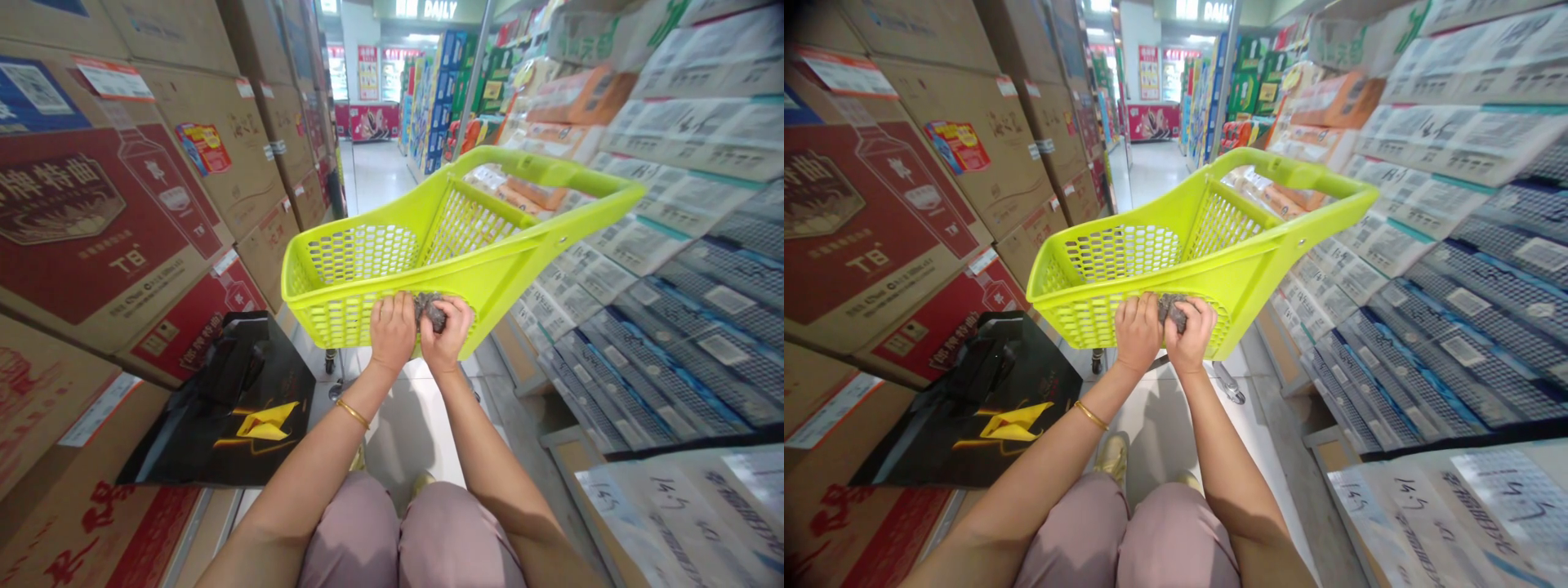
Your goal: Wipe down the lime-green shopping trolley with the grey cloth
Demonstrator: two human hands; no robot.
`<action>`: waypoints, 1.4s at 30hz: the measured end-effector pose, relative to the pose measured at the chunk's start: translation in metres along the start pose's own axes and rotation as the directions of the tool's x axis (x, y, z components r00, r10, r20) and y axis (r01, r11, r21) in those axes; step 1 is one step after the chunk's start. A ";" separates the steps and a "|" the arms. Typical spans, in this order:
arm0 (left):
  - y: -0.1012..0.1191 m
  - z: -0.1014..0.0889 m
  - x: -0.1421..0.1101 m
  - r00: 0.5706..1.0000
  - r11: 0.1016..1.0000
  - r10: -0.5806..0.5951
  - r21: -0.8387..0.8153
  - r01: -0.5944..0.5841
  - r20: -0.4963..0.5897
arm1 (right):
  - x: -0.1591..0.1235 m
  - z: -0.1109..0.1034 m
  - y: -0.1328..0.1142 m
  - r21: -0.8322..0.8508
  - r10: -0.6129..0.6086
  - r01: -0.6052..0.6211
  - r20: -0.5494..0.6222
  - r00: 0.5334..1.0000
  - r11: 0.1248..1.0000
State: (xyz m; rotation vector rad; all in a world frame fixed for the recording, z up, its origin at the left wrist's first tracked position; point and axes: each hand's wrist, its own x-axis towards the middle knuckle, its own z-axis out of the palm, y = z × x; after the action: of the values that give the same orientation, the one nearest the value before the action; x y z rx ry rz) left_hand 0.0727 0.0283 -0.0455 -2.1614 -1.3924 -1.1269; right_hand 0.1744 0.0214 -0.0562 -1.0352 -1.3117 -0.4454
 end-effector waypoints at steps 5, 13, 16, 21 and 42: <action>0.000 -0.001 0.014 0.999 1.000 -0.023 0.018 0.022 0.040 | 0.000 -0.002 0.000 -0.076 -0.001 0.002 0.012 1.000 0.997; -0.023 0.003 0.011 0.997 0.993 0.082 -0.084 -0.083 -0.013 | -0.001 -0.002 -0.003 -0.067 -0.019 0.020 0.018 1.000 0.998; -0.029 -0.001 0.006 0.994 0.988 0.106 -0.104 -0.110 -0.039 | -0.002 -0.001 -0.005 -0.054 -0.014 0.015 0.013 1.000 0.998; -0.039 -0.013 0.003 0.993 0.982 0.113 -0.149 -0.118 -0.046 | -0.003 0.000 -0.008 -0.018 -0.039 0.039 0.009 0.999 0.999; -0.049 -0.019 -0.008 0.970 0.989 -0.132 -0.097 0.114 -0.207 | -0.010 0.036 -0.024 -0.080 -0.183 0.201 0.185 0.965 0.976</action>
State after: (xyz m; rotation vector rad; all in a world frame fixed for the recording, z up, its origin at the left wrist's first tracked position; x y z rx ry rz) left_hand 0.0199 0.0337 -0.0462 -1.9627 -1.4206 -1.4408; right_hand 0.1321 0.0359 -0.0596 -1.0516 -1.5704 -0.5802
